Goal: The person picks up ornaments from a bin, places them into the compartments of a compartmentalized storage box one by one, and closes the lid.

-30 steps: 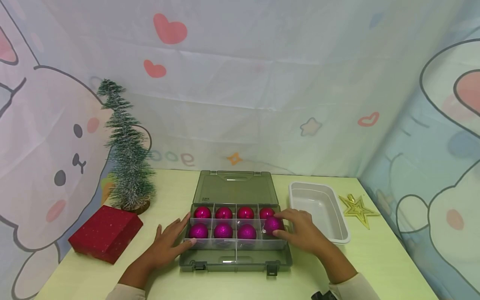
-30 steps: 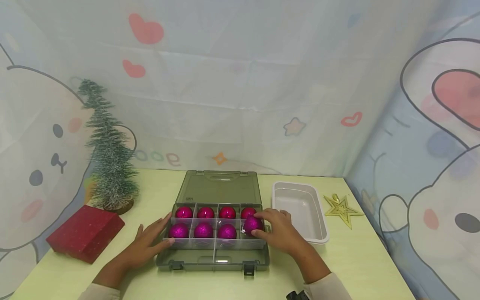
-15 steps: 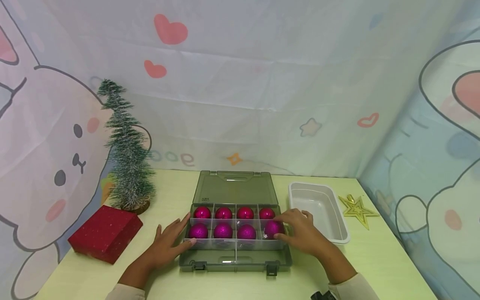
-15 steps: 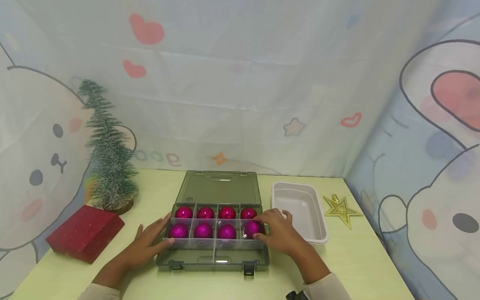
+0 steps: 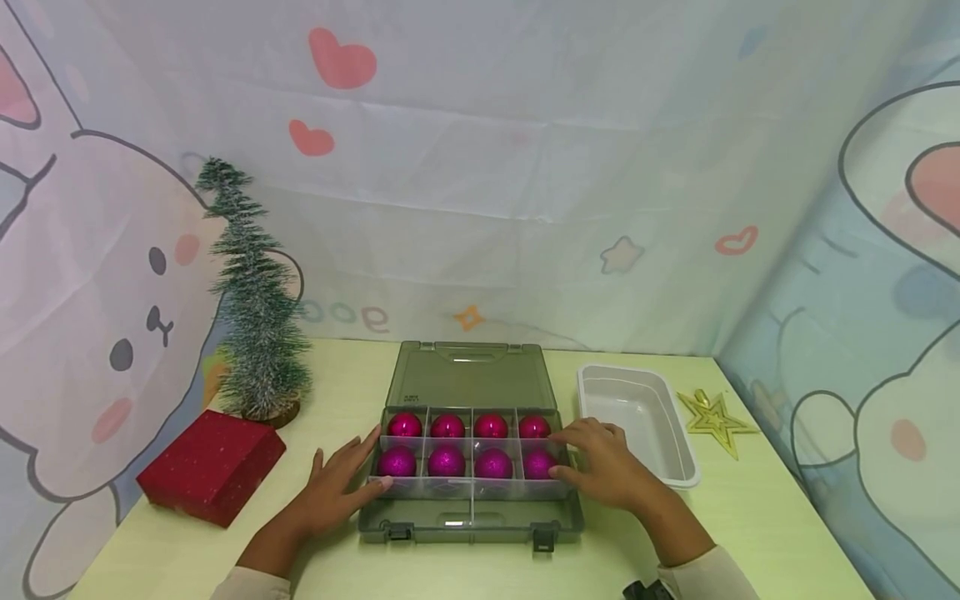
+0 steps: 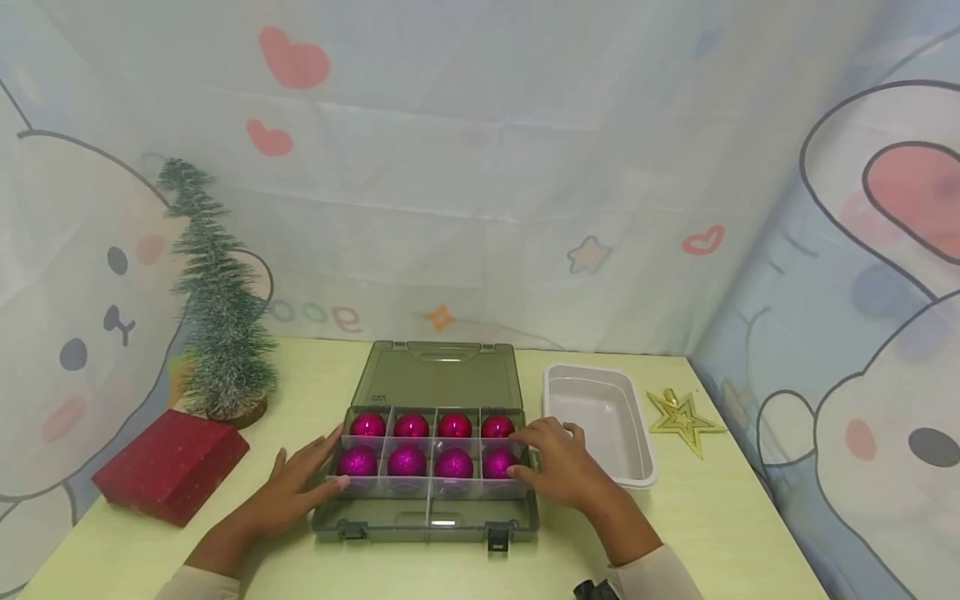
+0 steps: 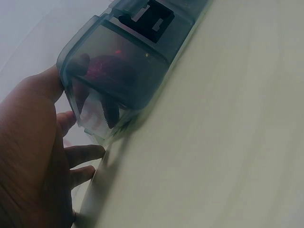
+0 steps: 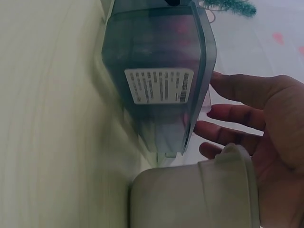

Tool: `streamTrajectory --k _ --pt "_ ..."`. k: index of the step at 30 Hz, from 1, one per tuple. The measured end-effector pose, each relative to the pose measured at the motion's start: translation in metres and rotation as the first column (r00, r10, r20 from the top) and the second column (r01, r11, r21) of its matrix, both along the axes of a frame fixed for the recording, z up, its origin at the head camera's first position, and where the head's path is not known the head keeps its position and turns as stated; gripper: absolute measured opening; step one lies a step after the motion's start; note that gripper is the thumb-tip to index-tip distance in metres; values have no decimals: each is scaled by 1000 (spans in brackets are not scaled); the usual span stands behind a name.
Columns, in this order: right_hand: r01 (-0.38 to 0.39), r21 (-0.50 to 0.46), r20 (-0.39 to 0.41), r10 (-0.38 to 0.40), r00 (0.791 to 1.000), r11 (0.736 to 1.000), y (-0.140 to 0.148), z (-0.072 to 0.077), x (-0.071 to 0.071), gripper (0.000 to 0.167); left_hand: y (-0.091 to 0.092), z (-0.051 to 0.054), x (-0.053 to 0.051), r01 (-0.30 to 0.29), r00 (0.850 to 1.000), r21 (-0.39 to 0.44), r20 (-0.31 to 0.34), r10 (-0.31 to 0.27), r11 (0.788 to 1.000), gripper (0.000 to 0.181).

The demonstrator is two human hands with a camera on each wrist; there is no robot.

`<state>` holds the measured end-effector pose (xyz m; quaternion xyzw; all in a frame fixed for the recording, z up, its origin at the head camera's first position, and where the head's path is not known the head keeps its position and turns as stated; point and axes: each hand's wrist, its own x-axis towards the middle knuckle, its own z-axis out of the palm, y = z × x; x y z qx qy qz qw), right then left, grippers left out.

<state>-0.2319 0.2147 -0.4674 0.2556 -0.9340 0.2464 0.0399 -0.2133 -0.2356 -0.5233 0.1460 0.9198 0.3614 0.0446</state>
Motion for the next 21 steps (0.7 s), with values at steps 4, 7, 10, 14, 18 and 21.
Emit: streamTrajectory --k 4,7,10,14,18,21 --pt "12 -18 -1 -12 1000 1000 5 -3 -3 41 0 -2 -1 3 1000 7 -4 -3 1000 86" --pt "2 -27 -19 -3 1000 1000 9 -5 -5 42 -1 -5 -1 6 1000 20 -17 -6 1000 86" --pt "-13 -43 -52 11 999 999 15 -7 -7 40 0 -5 -1 7 1000 34 -26 -7 999 86" --pt "-39 -46 -100 34 994 998 23 -9 -9 37 -1 -5 0 17 1000 59 -24 -16 998 85" --pt "-54 -43 -124 48 991 998 27 -9 -10 36 -3 -4 -1 41 998 100 -50 -36 994 79" --pt "-43 -57 -144 35 989 997 26 -8 -9 35 -1 1 -4 48 996 134 -83 -37 990 75"
